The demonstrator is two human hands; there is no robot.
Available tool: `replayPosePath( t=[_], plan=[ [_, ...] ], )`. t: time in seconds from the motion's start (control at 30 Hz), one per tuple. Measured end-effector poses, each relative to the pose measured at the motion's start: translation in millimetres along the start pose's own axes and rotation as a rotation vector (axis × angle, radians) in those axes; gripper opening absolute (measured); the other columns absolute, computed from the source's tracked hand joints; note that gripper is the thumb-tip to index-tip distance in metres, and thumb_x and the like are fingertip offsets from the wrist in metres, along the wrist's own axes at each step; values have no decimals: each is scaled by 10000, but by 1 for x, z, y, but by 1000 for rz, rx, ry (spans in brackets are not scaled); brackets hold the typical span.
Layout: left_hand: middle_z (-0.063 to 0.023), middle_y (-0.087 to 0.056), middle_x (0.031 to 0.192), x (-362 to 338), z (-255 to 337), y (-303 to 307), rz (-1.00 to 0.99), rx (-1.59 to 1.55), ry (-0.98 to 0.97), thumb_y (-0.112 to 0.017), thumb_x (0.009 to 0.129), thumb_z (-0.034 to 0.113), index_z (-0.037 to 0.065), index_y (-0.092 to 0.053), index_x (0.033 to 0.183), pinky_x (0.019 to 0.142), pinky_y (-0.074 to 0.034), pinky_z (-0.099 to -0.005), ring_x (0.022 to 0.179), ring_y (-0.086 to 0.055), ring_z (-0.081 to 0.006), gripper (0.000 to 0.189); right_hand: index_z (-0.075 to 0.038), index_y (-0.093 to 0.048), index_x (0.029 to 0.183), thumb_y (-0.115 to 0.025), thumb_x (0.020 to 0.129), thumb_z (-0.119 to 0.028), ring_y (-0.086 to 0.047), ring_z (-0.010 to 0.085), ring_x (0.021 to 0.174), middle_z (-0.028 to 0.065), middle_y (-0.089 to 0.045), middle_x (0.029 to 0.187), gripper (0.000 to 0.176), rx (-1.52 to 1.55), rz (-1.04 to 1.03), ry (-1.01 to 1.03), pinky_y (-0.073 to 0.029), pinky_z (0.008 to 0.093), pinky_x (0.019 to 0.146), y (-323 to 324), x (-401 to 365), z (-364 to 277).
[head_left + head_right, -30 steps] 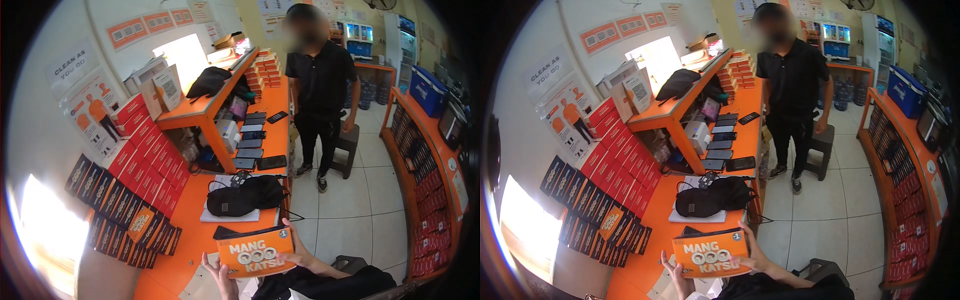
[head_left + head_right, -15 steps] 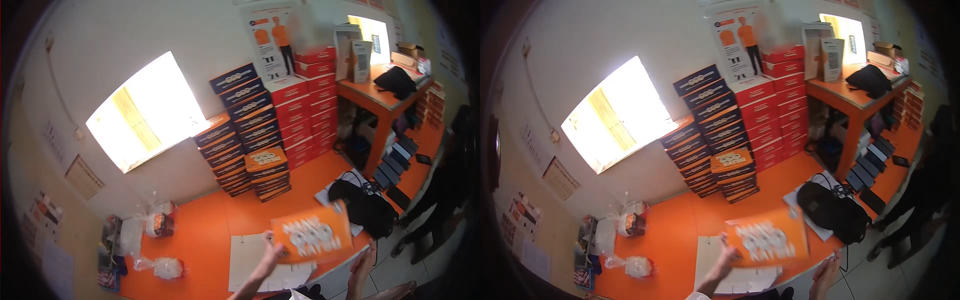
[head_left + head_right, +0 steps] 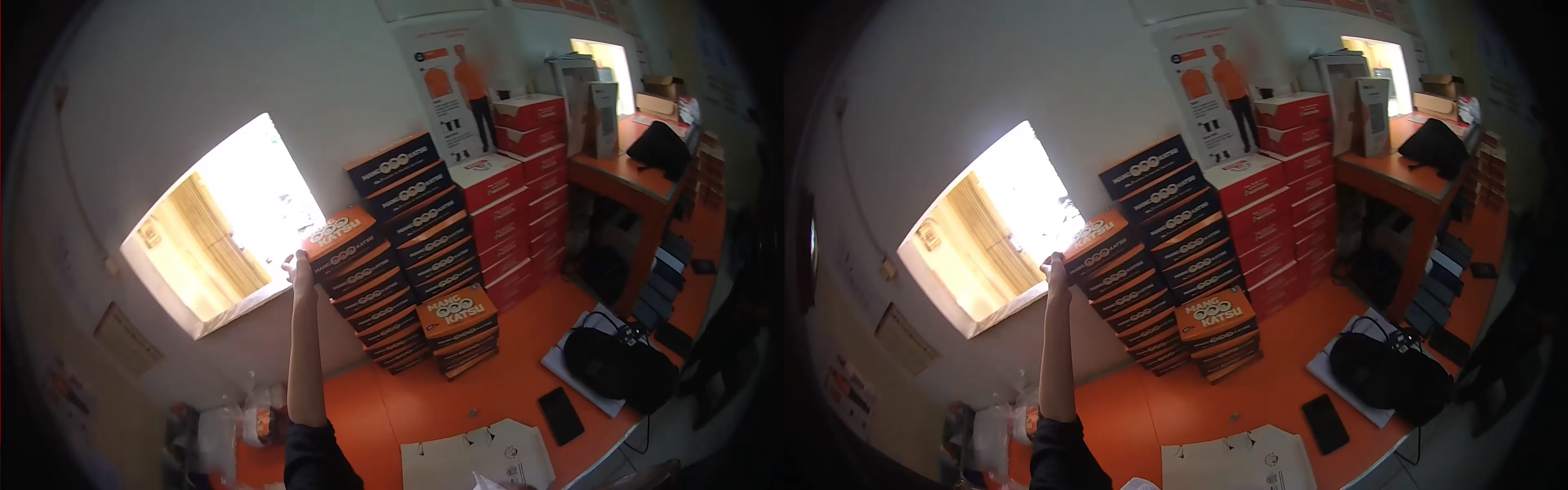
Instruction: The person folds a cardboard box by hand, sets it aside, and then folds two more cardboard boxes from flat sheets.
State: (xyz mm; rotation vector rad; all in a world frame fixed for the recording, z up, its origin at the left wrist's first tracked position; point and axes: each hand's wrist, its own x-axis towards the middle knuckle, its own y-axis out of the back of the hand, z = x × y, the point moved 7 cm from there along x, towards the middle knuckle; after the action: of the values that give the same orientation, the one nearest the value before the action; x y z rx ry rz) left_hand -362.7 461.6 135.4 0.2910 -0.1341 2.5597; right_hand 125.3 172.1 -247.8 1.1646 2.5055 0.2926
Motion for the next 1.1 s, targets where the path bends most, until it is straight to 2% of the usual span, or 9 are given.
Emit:
replayPosePath(
  t=[0.13,0.17,0.27,0.37,0.43,0.5,0.67,0.8,1.1],
  plan=[
    [-240,-412,1291,69,-75,-7,108,307,-25,-557,796,607,22,-344,1303,1009,-321,-473,1182,-429,-341,803,-154,-600,1104,-529,859,-383,-230,329,1369,190,-354,1409,343,-698,115,401,-322,479,1044,-128,21,81],
    [-232,-418,1279,50,-71,4,194,335,-44,-551,805,576,20,-347,1298,1001,-328,-465,1172,-436,-333,771,-163,-589,1132,-520,869,-374,-211,336,1376,194,-343,1416,344,-888,459,580,-319,470,1052,-122,-2,57],
    [-208,-438,1242,-74,-28,30,149,-89,-266,-533,833,482,15,-356,1284,978,-349,-440,1141,-458,-308,673,-204,-294,1437,-465,908,-430,-164,358,1393,165,-240,1492,600,-919,-100,544,-140,654,1054,-131,-9,53],
    [-184,-457,1206,-233,-29,49,-23,-280,-191,-515,860,387,10,-366,1270,954,-370,-416,1110,-480,-283,577,-198,-624,973,-689,752,-320,-505,197,849,29,-500,893,260,-654,-231,730,-439,314,536,-99,7,1],
    [-169,-470,1182,-340,-52,60,-178,-275,-35,-503,879,325,6,-372,1260,939,-384,-399,1089,-494,-267,514,-218,-664,827,-782,577,-333,-390,305,1080,49,-459,1108,299,-566,-522,517,-461,402,733,-89,12,-6],
    [-153,-483,1158,-424,-65,67,-355,-249,107,-491,897,262,3,-378,1251,923,-398,-383,1068,-509,-251,453,-217,-673,848,-821,507,-319,-396,300,1094,63,-473,1133,385,-596,-596,443,-460,410,786,-87,21,-10],
    [-152,-513,1167,-519,-40,85,-840,-108,71,-551,889,70,-8,-431,1243,939,-405,-356,1093,-520,-253,382,-165,-657,918,-839,480,-286,-431,318,1123,93,-456,1221,489,-575,-532,236,-475,447,781,-102,27,6],
    [-162,-487,1196,-527,-37,108,-751,-75,5,-530,900,62,-9,-415,1257,959,-388,-367,1111,-503,-258,382,-108,-611,782,-615,730,-209,-511,293,988,106,-501,1097,114,-829,69,611,-524,392,655,-95,-13,-33],
    [-164,-520,1149,-575,-35,103,-848,-182,144,-497,902,97,-11,-398,1234,923,-404,-337,1085,-538,-238,363,-117,-690,831,-758,633,-275,-612,273,858,93,-660,819,263,-470,-557,478,-494,403,678,-90,12,-8]
  ],
)
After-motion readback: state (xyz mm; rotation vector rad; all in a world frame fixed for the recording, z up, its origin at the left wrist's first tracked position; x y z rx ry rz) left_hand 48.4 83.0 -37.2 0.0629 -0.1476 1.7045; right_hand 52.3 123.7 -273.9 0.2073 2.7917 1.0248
